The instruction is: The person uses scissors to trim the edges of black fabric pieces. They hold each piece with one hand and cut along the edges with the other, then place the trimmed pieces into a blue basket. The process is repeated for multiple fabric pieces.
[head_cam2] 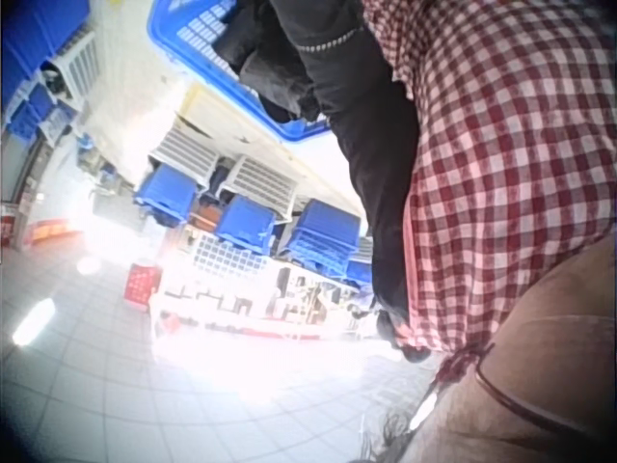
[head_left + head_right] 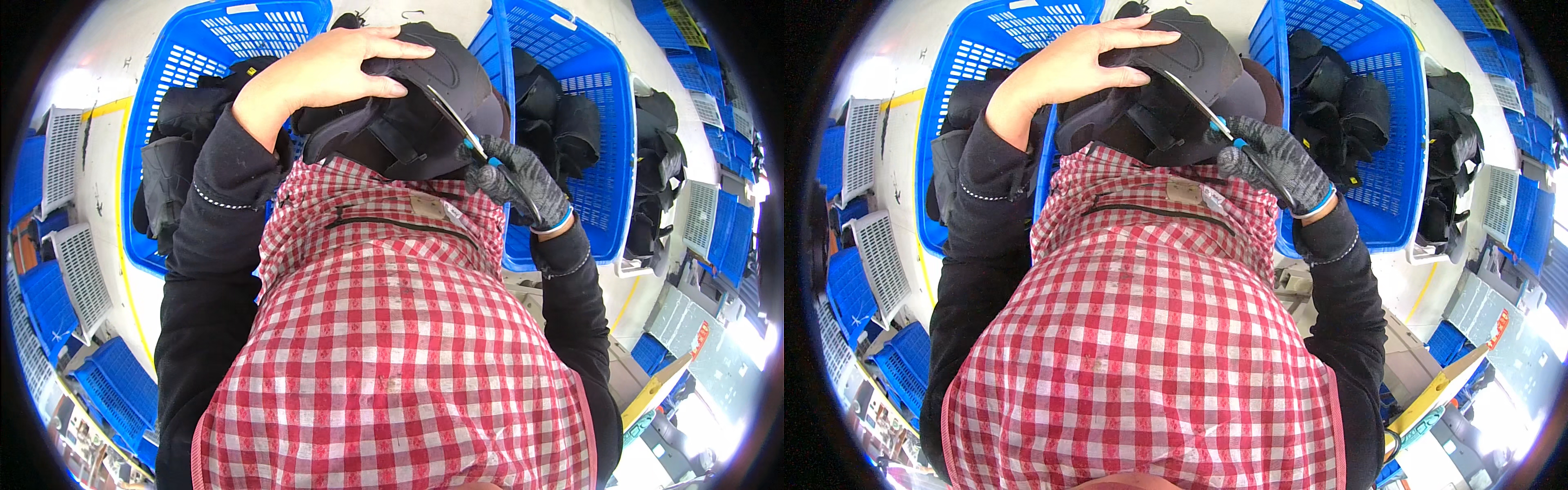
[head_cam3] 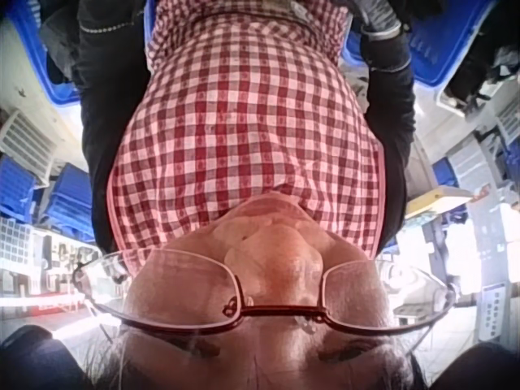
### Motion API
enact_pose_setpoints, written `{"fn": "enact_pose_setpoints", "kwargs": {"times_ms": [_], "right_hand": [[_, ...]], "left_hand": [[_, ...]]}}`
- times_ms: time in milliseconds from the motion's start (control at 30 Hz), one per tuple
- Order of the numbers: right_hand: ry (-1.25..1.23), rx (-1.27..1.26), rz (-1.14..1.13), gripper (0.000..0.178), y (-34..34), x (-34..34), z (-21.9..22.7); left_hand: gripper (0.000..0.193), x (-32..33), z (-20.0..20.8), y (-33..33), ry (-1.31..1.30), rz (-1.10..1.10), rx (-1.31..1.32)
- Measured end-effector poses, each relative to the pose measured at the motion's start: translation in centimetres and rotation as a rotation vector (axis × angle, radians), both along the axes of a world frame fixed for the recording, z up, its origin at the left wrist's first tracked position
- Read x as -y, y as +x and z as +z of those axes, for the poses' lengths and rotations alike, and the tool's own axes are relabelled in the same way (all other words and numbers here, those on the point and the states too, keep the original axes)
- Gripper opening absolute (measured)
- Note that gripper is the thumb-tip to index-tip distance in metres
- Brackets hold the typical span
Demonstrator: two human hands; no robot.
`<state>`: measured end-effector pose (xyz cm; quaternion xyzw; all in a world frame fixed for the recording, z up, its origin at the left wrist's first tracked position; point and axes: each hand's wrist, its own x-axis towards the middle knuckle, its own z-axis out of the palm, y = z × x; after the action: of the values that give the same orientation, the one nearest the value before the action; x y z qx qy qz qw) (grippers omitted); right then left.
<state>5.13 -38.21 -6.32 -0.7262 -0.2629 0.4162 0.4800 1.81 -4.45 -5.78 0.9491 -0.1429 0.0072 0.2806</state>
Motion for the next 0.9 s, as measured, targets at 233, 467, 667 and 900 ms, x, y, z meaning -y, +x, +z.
{"fn": "enact_pose_setpoints", "kwargs": {"times_ms": [233,467,667,900], "right_hand": [[-0.061,-0.039,0.045,0.062,0.9,0.5,1.5],[-0.040,-0.030,0.076,0.065,1.5,-0.4,2.4],[-0.052,-0.019,0.056,0.070,1.1,0.0,1.4],[-0.019,-0.092,0.051,0.062,1.2,0.4,0.7]], "left_hand": [[0.056,0.2,-0.2,0.2,0.043,-0.017,0.007],[0.054,0.2,-0.2,0.1,-0.004,0.000,-0.018],[0.056,0.1,-0.3,0.1,-0.013,-0.003,-0.030],[0.057,-0.1,-0.3,0.3,-0.023,-0.011,-0.034]]}}
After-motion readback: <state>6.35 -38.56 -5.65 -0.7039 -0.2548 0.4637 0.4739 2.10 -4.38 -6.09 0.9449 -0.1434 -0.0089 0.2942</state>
